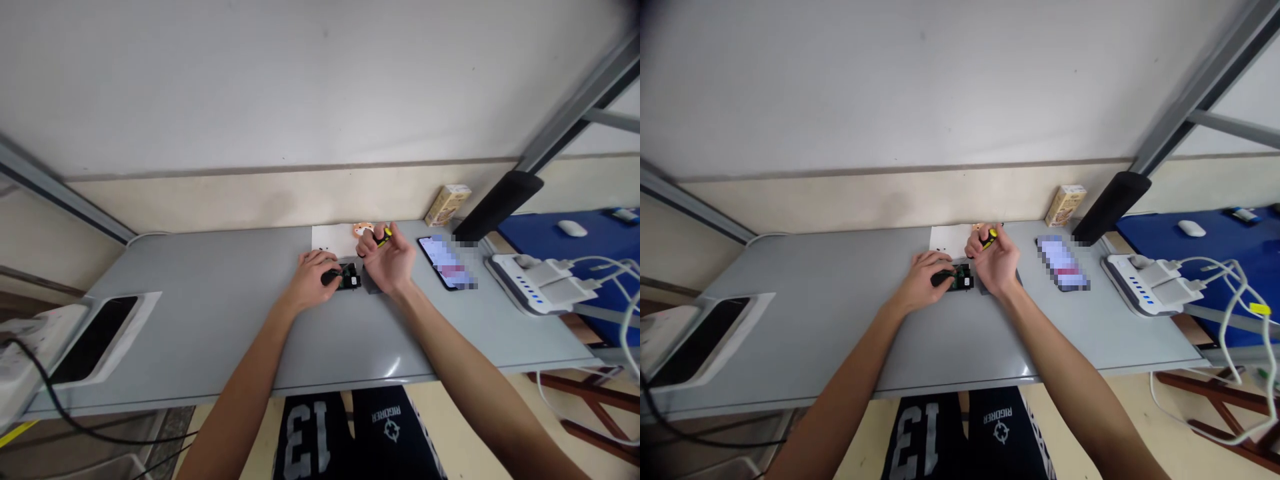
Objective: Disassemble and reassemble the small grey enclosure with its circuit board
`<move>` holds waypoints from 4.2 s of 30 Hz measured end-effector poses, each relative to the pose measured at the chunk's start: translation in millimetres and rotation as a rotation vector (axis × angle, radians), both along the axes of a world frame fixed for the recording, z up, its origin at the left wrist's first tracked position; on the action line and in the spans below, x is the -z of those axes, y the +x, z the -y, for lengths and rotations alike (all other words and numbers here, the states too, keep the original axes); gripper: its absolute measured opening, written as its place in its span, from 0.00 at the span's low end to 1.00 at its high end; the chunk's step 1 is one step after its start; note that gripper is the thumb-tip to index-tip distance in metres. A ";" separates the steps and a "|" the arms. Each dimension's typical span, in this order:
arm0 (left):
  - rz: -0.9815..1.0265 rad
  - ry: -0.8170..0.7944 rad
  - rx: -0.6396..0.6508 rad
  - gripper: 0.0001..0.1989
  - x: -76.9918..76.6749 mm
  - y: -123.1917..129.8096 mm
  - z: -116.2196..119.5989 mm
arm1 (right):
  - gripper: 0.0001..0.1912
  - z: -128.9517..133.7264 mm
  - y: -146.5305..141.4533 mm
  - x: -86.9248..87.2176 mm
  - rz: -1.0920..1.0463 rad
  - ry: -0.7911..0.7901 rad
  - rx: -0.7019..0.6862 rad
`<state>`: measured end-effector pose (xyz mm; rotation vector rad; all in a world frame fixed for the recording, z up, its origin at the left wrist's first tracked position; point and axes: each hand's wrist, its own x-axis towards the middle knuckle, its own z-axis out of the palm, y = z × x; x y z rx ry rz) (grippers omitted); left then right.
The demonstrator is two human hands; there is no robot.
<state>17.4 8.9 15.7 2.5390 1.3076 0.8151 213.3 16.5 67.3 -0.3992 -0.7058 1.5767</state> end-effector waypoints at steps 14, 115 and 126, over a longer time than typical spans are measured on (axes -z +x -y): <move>0.056 0.057 -0.119 0.10 -14.3 -28.9 -8.0 | 0.18 5.1 -14.1 10.2 0.010 -0.084 -0.081; -0.007 -0.034 -0.209 0.21 -4.2 -16.2 27.3 | 0.12 -6.7 55.3 30.8 1.928 0.434 0.350; 0.061 -0.116 -0.113 0.07 12.4 -36.0 -0.4 | 0.13 1.6 48.3 40.3 1.945 0.441 0.425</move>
